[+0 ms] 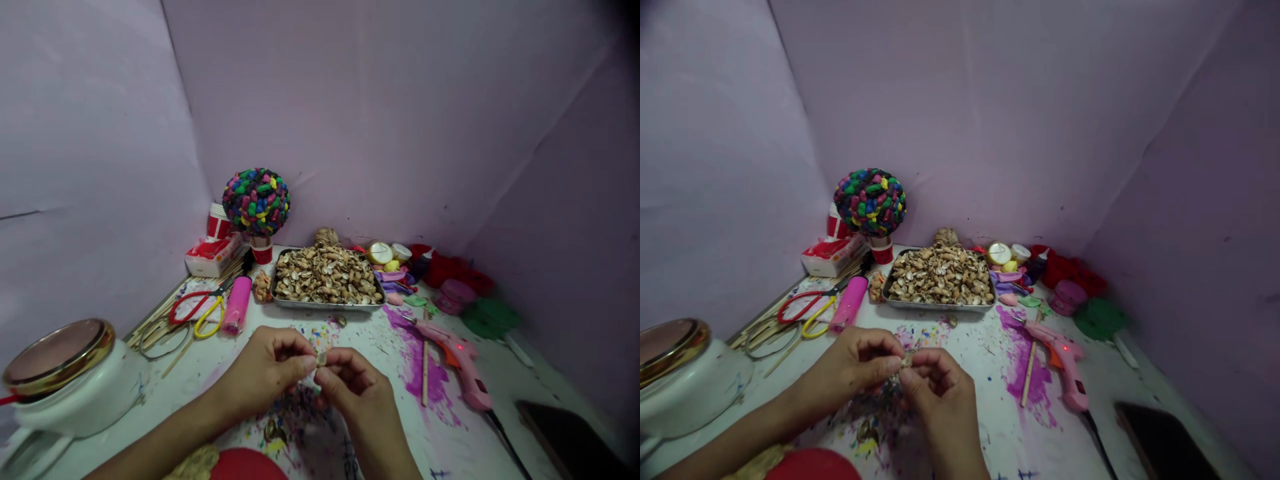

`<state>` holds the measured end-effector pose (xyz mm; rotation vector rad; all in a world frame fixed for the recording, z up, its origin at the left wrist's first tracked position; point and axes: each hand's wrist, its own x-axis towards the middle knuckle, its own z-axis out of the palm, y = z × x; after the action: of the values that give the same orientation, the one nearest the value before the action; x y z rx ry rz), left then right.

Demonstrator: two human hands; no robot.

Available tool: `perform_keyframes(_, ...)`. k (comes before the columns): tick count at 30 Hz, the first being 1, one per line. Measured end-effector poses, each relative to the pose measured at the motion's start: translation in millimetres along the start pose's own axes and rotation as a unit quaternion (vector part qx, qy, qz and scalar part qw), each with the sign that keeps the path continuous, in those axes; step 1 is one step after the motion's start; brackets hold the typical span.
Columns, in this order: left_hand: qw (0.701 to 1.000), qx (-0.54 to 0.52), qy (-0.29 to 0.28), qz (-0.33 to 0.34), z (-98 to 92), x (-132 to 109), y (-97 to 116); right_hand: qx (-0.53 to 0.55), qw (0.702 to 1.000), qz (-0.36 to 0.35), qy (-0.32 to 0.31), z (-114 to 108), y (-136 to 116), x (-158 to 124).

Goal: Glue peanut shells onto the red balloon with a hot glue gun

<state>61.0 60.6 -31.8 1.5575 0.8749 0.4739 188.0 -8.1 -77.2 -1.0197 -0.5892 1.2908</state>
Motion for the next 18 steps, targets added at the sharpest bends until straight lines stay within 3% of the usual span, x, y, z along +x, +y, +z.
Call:
perform_keyframes(5,1.0,0.017,0.023,-0.002,0.1,2,0,0.001,1.0,0.001,0.002,2,2,6)
perform_keyframes(8,0.994,0.092,0.066,0.005,-5.1,2,0,0.027,0.999,0.031,-0.01,1,2,10)
perform_keyframes(10,0.97,0.192,0.147,0.032,-11.4,2,2,0.055,0.997,0.056,-0.018,2,4,12)
perform_keyframes(13,0.907,0.319,0.268,0.057,-22.6,-1,6,0.096,0.987,0.104,-0.071,9,17,10)
perform_keyframes(18,0.85,0.424,0.313,0.01,-49.9,-6,21,0.138,0.948,0.172,-0.231,23,53,-2)
